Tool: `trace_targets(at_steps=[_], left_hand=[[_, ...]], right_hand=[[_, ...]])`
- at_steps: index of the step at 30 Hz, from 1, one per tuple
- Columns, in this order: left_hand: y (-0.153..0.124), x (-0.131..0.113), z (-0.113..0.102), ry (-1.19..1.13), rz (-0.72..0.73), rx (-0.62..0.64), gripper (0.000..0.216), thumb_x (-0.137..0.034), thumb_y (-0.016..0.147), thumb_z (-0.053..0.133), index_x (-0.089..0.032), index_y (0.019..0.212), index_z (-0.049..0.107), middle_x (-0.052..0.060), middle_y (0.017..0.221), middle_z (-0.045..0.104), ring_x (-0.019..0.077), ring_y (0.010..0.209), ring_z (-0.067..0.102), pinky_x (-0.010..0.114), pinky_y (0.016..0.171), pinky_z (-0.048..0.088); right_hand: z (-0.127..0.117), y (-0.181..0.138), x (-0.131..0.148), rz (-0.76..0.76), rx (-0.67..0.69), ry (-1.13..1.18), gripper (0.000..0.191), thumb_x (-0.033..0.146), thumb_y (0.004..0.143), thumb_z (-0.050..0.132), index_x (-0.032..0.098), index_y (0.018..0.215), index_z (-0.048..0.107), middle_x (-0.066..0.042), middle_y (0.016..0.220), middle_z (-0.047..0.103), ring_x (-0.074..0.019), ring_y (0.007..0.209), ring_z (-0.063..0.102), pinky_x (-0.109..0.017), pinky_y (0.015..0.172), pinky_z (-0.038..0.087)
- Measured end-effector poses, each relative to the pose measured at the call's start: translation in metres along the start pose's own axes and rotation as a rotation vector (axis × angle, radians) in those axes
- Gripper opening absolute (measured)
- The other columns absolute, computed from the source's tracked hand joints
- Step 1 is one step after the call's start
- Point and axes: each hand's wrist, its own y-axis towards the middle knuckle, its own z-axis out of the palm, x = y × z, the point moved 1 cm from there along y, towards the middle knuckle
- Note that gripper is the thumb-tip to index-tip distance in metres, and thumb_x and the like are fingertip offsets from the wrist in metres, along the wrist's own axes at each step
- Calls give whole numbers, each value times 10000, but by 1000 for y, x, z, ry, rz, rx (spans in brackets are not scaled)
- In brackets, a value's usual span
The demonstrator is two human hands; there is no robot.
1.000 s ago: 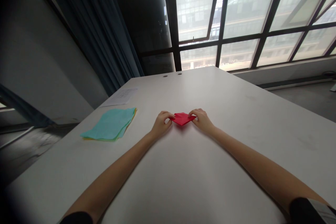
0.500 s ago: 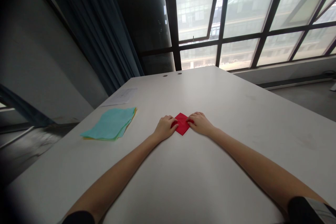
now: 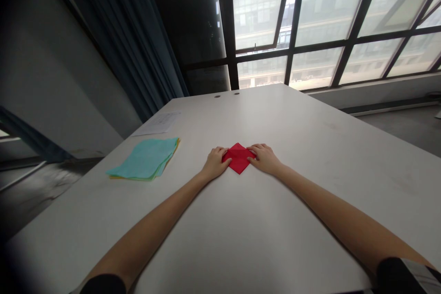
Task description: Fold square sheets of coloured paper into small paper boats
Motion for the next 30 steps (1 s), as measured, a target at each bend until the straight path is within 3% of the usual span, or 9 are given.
trace_targets(at_steps=[10,18,25,30], left_hand=[[3,4,-1,-166,40,-74,364,-228,706,587,-162,1063,556,77,979,560,205,944,494,354,850,403],[2,3,-2,-205,80,-125,161,-110,675,550,-176,805,617,48,893,571,188,904,486,338,840,405],[2,2,-2,-204,93,-56,289,-38,662,436,-200,695,673,25,735,636,185,864,493,324,814,407],[-2,-4,-7,-117,84,-63,206,-131,710,473,-195,694,669,38,754,646,194,838,495,326,772,406]], right_hand=[[-4,0,1,-20,-60,89,254,314,741,555,192,962,578,-78,951,620,-219,908,534,-381,818,394],[-2,0,1,-68,-49,117,90,247,730,538,202,794,582,-38,782,630,-200,796,539,-347,757,400],[-5,-1,5,-111,-7,79,258,96,711,416,202,812,629,-40,841,647,-190,825,539,-347,796,382],[-9,-2,11,-95,1,34,227,167,769,422,203,807,642,-46,851,644,-194,844,535,-355,815,366]])
